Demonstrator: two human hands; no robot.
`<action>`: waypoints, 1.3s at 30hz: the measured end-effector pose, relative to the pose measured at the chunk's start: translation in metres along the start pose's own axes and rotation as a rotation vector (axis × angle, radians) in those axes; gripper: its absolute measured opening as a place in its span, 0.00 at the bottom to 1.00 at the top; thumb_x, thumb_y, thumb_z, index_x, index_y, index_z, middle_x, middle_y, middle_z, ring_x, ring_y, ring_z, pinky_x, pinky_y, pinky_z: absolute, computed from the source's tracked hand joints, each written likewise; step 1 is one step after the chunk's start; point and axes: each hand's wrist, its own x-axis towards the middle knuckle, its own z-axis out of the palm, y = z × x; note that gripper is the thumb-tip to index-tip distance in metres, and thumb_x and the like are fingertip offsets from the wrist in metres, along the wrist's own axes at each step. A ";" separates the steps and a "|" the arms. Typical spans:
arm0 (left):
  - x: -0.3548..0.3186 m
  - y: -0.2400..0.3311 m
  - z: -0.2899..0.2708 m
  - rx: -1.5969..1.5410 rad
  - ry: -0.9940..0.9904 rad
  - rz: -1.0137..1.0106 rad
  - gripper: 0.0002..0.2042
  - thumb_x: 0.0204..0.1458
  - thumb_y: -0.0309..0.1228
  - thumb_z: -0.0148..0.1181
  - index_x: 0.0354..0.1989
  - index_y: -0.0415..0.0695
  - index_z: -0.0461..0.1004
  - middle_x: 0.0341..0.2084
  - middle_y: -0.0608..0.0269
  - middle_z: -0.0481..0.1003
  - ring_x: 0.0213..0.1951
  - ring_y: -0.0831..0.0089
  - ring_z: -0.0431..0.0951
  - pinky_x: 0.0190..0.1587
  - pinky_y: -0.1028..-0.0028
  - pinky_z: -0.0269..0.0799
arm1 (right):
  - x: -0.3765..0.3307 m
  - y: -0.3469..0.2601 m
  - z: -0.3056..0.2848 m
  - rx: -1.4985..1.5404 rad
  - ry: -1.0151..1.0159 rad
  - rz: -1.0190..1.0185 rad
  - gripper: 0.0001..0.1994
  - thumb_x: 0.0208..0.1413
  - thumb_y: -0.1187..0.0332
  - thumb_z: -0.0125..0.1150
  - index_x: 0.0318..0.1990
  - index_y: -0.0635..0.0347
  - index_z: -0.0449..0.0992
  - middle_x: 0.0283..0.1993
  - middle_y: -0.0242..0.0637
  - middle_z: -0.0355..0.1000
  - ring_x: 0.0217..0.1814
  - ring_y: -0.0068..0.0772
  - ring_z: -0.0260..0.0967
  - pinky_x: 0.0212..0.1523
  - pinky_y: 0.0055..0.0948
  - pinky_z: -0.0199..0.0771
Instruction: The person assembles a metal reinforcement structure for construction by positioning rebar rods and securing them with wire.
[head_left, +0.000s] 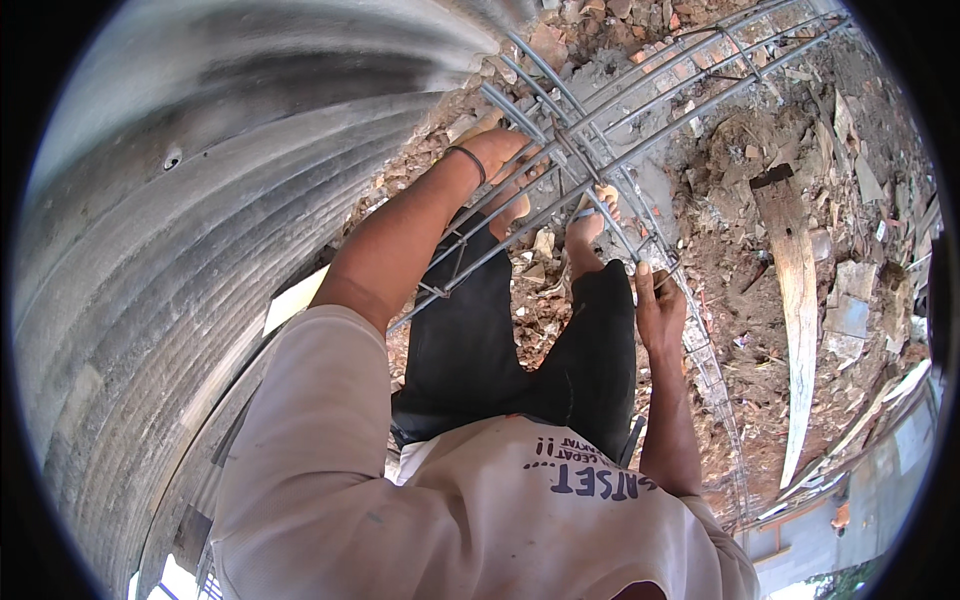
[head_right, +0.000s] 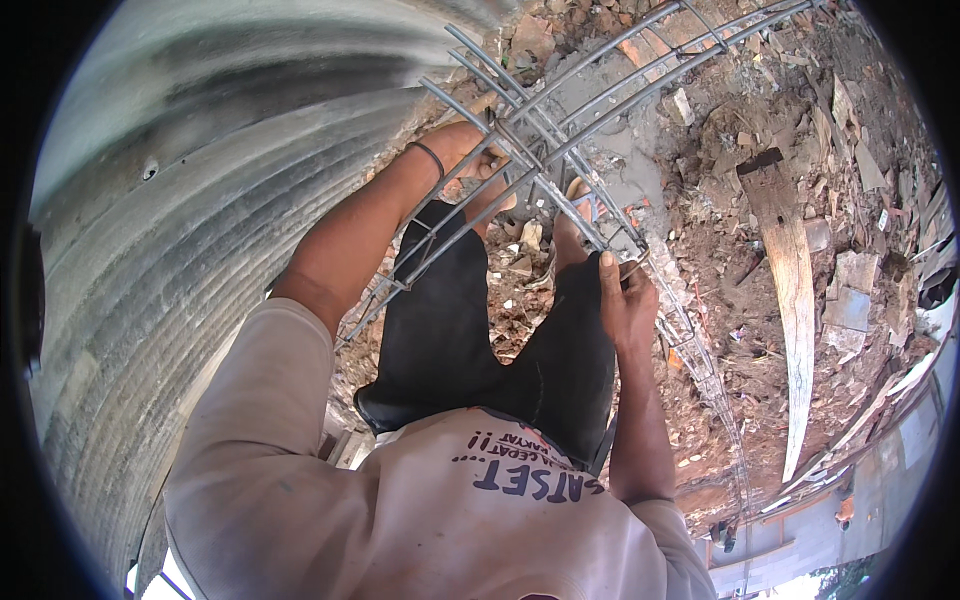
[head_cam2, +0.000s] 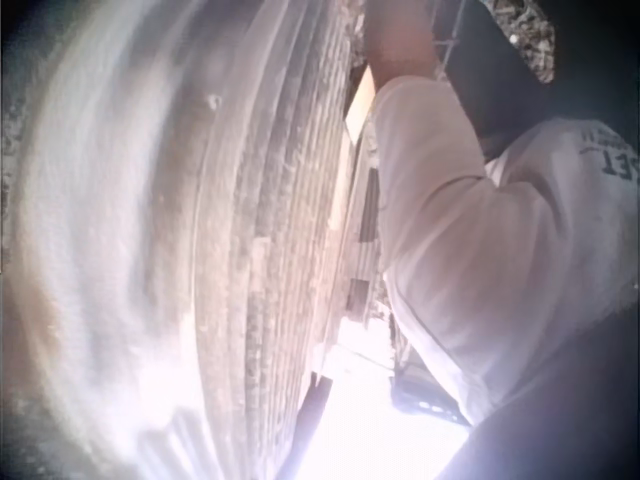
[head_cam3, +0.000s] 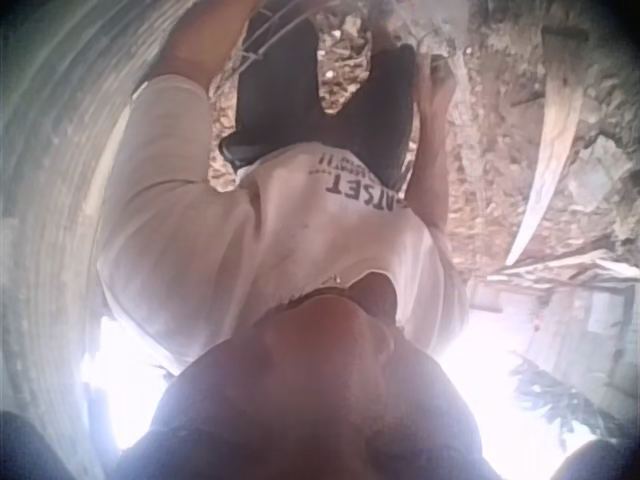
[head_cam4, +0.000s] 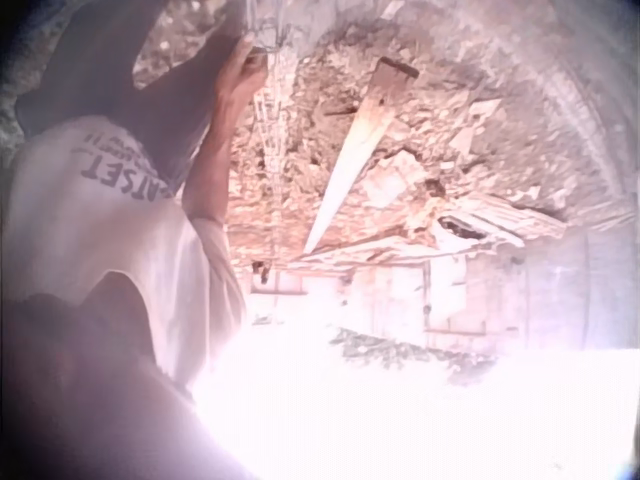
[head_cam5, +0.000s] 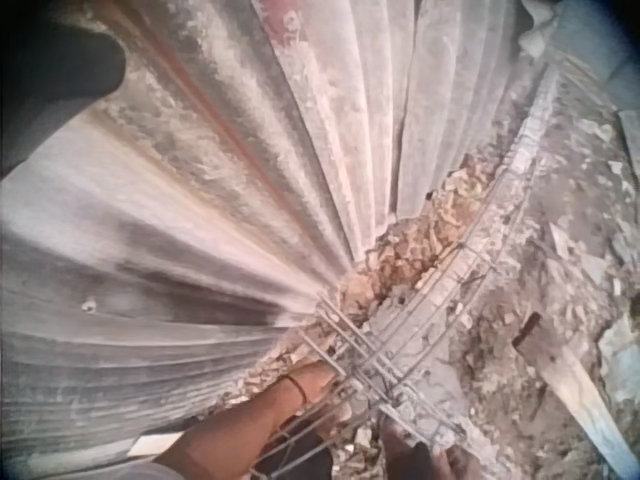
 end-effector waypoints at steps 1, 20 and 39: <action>-0.007 0.005 0.005 -0.009 0.029 -0.017 0.06 0.53 0.21 0.60 0.26 0.43 0.72 0.21 0.63 0.74 0.21 0.71 0.73 0.20 0.73 0.64 | 0.004 0.003 0.002 0.017 0.012 -0.007 0.28 0.62 0.46 0.59 0.27 0.67 0.75 0.20 0.37 0.67 0.25 0.25 0.60 0.28 0.34 0.63; 0.014 0.007 -0.028 0.088 -0.073 -0.137 0.02 0.54 0.26 0.59 0.33 0.41 0.77 0.24 0.57 0.77 0.22 0.66 0.75 0.22 0.64 0.68 | -0.020 -0.014 0.003 -0.052 0.043 0.042 0.28 0.60 0.43 0.59 0.37 0.67 0.79 0.25 0.48 0.75 0.29 0.46 0.74 0.36 0.43 0.72; -0.001 0.006 -0.014 0.055 0.055 -0.031 0.02 0.57 0.26 0.57 0.32 0.44 0.73 0.24 0.59 0.75 0.24 0.66 0.74 0.25 0.62 0.69 | 0.014 -0.004 0.007 -0.026 -0.001 -0.060 0.25 0.62 0.47 0.60 0.38 0.68 0.78 0.24 0.40 0.72 0.27 0.29 0.65 0.32 0.36 0.68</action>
